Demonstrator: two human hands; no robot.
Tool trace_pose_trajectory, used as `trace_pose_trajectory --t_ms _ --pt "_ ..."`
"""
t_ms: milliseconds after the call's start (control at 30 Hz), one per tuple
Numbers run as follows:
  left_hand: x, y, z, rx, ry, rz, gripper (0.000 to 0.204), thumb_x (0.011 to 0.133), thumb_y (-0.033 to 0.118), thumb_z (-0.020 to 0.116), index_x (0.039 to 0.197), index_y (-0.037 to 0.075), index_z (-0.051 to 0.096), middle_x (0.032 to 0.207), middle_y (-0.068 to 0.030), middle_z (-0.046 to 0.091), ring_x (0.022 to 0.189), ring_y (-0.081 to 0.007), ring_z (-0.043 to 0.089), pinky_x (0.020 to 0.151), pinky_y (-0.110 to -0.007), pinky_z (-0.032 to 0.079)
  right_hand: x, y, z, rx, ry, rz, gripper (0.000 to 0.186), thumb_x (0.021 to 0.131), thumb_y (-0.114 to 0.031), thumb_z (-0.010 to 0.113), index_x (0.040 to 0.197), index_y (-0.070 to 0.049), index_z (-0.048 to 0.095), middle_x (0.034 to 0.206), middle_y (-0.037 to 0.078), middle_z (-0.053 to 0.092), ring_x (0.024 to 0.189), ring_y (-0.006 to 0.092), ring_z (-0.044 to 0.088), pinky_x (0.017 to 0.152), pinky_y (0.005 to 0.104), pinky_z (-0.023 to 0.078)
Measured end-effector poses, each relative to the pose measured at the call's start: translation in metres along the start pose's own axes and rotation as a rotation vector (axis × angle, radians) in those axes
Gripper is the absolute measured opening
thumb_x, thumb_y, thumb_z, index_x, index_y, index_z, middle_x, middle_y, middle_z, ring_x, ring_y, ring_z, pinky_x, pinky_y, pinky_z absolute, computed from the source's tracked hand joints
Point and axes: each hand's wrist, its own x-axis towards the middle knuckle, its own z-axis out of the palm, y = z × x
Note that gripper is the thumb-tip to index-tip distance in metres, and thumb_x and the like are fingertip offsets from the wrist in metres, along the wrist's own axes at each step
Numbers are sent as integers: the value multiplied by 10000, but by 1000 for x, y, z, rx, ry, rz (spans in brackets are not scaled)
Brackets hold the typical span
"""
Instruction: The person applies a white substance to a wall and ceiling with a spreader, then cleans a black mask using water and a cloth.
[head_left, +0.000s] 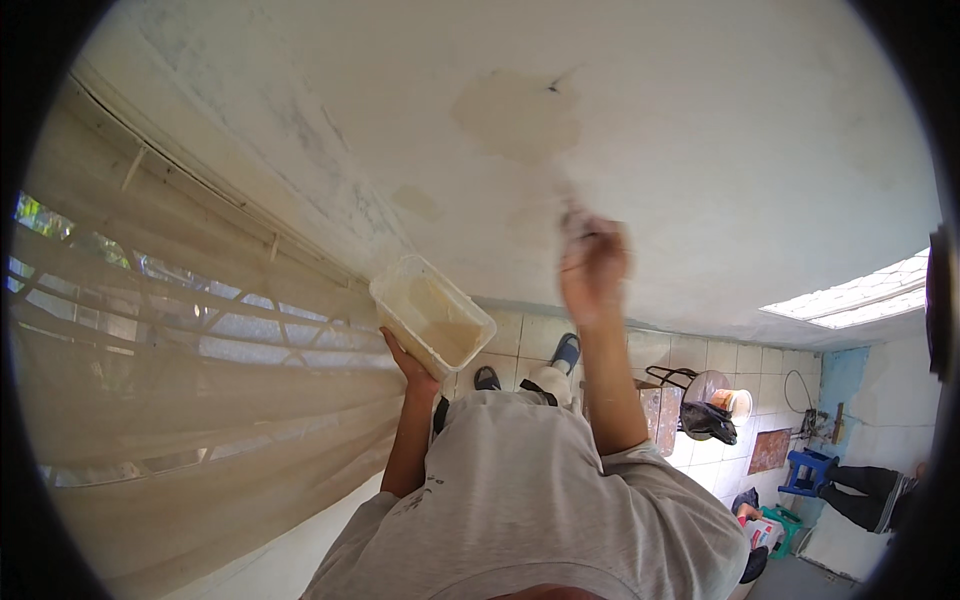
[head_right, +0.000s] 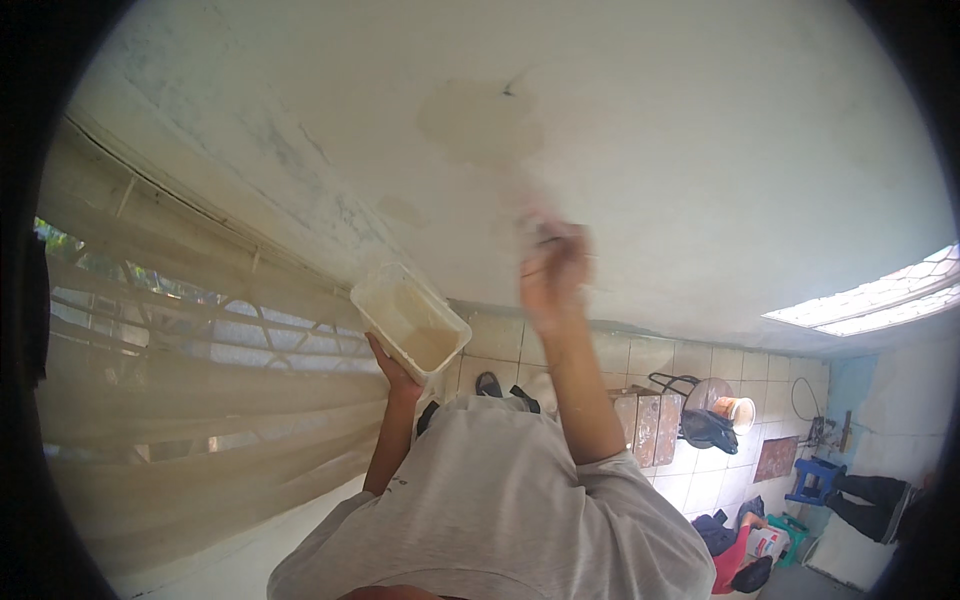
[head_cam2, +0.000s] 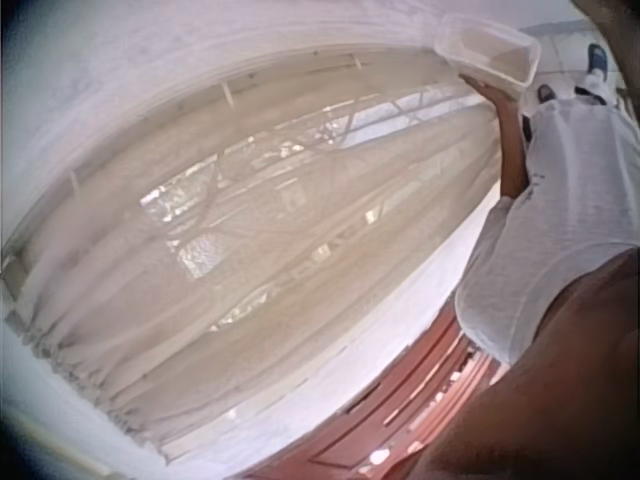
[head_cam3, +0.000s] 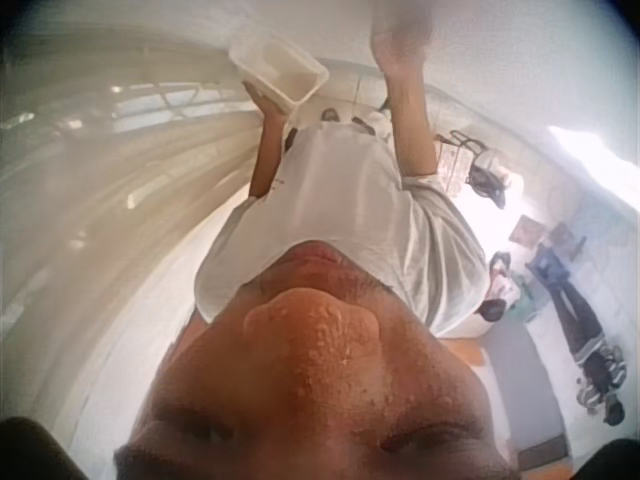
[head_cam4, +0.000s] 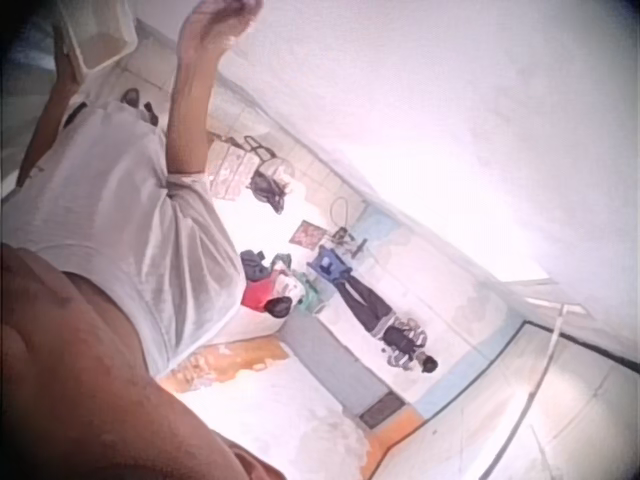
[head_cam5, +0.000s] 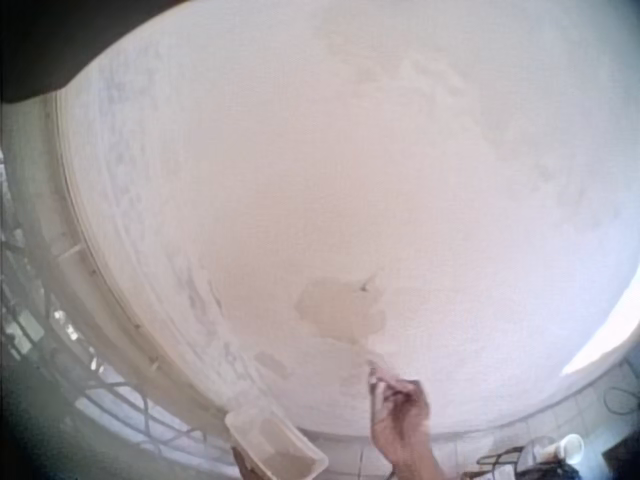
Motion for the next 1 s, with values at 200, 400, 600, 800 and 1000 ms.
trace_pose_trajectory --t_ms 200,400,600,800,1000 --pt "3 -2 14 21 -127 -65 812 984 739 336 1566 175 309 1543 -80 407 1387 -298 444 1134 -453 413 67 57 -30 365 -17 334 328 926 72 449 1229 154 542 1336 357 495 1185 352 572 1057 382 547" --pt "4 6 17 24 -130 -42 818 983 742 338 1564 167 310 1541 -79 407 1375 -292 453 1137 -455 411 32 -82 -6 906 -245 105 464 953 33 436 1409 113 412 1321 267 561 1170 371 625 1011 461 562" --pt "3 3 21 -15 -65 -57 813 981 738 356 1558 167 320 1520 -85 426 1366 -293 457 1124 -462 421 -25 -62 0 318 -181 -73 450 952 -85 539 1359 94 472 1216 196 612 1112 294 651 957 413 602" --pt "6 4 17 -30 -72 -30 825 972 747 367 1558 169 320 1514 -86 433 1354 -302 466 1113 -468 429 -35 27 -59 -483 109 26 331 978 -216 622 1227 1 616 1153 127 685 1022 249 699 886 412 614" --pt "3 4 9 -31 -2 -12 845 960 757 382 1561 167 314 1514 -86 432 1356 -303 462 1111 -464 429 -11 44 -34 -1350 93 -157 340 944 -341 747 1006 -9 706 933 23 693 846 104 606 804 278 495"
